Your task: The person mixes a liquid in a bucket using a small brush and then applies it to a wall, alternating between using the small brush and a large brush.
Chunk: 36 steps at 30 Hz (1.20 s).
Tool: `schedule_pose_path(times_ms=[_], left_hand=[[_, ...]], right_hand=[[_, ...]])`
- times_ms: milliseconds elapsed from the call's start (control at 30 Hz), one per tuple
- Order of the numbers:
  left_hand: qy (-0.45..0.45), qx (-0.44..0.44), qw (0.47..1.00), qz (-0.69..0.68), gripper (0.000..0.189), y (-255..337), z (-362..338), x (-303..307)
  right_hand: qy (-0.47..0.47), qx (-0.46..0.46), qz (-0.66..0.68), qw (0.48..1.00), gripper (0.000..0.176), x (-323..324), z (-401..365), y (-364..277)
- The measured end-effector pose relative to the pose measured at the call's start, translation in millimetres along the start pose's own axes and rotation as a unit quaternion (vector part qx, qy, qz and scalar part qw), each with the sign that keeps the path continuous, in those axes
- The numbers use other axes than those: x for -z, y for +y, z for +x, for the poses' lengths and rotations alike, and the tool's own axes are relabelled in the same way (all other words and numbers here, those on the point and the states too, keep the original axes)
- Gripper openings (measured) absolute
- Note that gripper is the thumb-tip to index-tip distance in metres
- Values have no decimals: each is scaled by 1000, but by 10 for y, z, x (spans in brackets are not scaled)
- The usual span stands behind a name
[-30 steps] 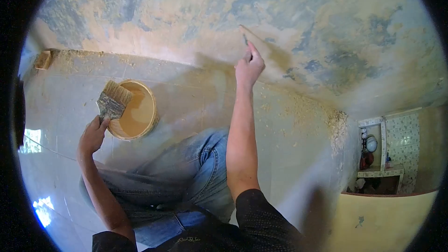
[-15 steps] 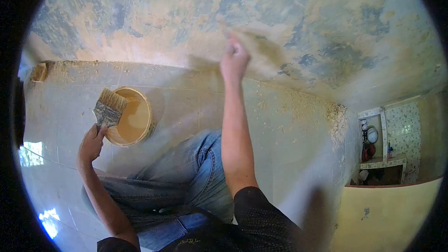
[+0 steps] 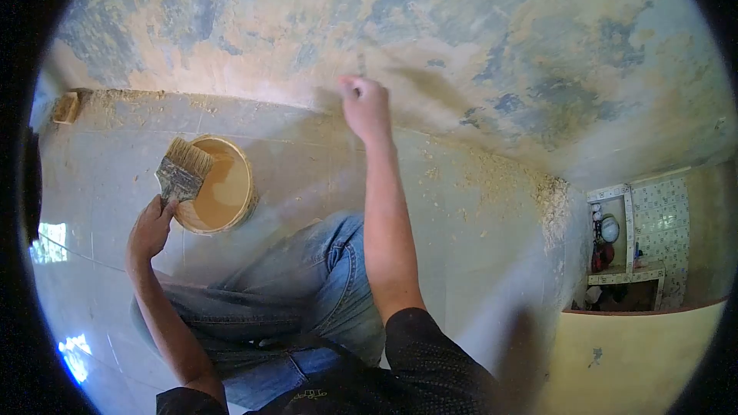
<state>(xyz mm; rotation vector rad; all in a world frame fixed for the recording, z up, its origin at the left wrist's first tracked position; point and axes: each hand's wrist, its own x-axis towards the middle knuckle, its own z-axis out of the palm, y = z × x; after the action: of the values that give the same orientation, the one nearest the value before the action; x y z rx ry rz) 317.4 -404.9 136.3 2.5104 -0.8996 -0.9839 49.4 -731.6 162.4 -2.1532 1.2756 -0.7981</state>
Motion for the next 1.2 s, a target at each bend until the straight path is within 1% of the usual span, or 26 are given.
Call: schedule_pose_path(times_ms=[33,100,133,167,200,233,300,333,400,433,500,533,600,733,800,833,900,933,1000,1033,1100,1133,1200], left_hand=[[-1,1,1000,0,45,-1,3,1],[-4,4,1000,-3,45,-29,4,-24],[15,-15,1000,5,46,-48,6,-40],[34,-35,999,14,47,-56,7,-51],[32,-36,999,14,47,-51,5,-50],[24,-30,999,13,48,-40,4,-40],[17,-24,999,12,48,-28,7,-31],[21,-25,999,16,48,-29,3,-34],[27,-24,999,19,48,-27,-18,-36],[35,-25,999,17,48,-15,-33,-39],[43,-26,999,15,47,-10,-37,-35],[34,-27,999,13,47,-5,-33,-24],[24,-29,999,11,46,0,-30,-23],[31,-29,999,5,46,-3,-29,-23],[26,-28,999,6,45,-29,-7,-42],[34,-39,999,2,45,-74,19,-67],[43,-49,998,-3,44,-70,25,-75],[36,-42,998,-2,45,-34,2,-56],[28,-34,999,3,45,-13,-3,-35],[32,-37,999,5,45,-20,-2,-37],[35,-35,999,3,45,-10,-19,-40],[30,-30,999,5,45,28,-43,-14],[20,-28,999,10,45,60,-29,-19]], right_hand=[[60,5,44,997,28,96,-11,28],[209,46,75,974,36,317,61,154],[207,46,73,974,36,365,28,39],[269,-10,62,961,39,436,-16,-83],[330,-66,51,940,43,479,-49,-167],[331,-66,50,940,43,457,-40,-141],[308,-127,51,942,49,354,7,-39],[307,-127,51,942,49,332,18,6],[337,-78,-1,938,46,298,39,84],[337,-78,-1,938,46,300,48,130],[309,-26,11,951,42,327,52,173],[309,-27,11,951,42,318,52,167],[358,34,56,931,36,280,58,147],[372,8,21,928,35,280,90,265],[316,-8,-29,948,35,210,45,268],[316,-8,-30,948,35,175,28,234],[197,-71,-27,977,34,113,14,161],[196,-71,-27,978,34,115,36,177],[331,-9,69,941,35,135,76,192],[329,-11,70,942,35,198,70,191],[369,-10,56,928,35,355,85,176],[367,-11,54,928,35,281,84,229],[240,-73,34,967,34,45,39,367]])
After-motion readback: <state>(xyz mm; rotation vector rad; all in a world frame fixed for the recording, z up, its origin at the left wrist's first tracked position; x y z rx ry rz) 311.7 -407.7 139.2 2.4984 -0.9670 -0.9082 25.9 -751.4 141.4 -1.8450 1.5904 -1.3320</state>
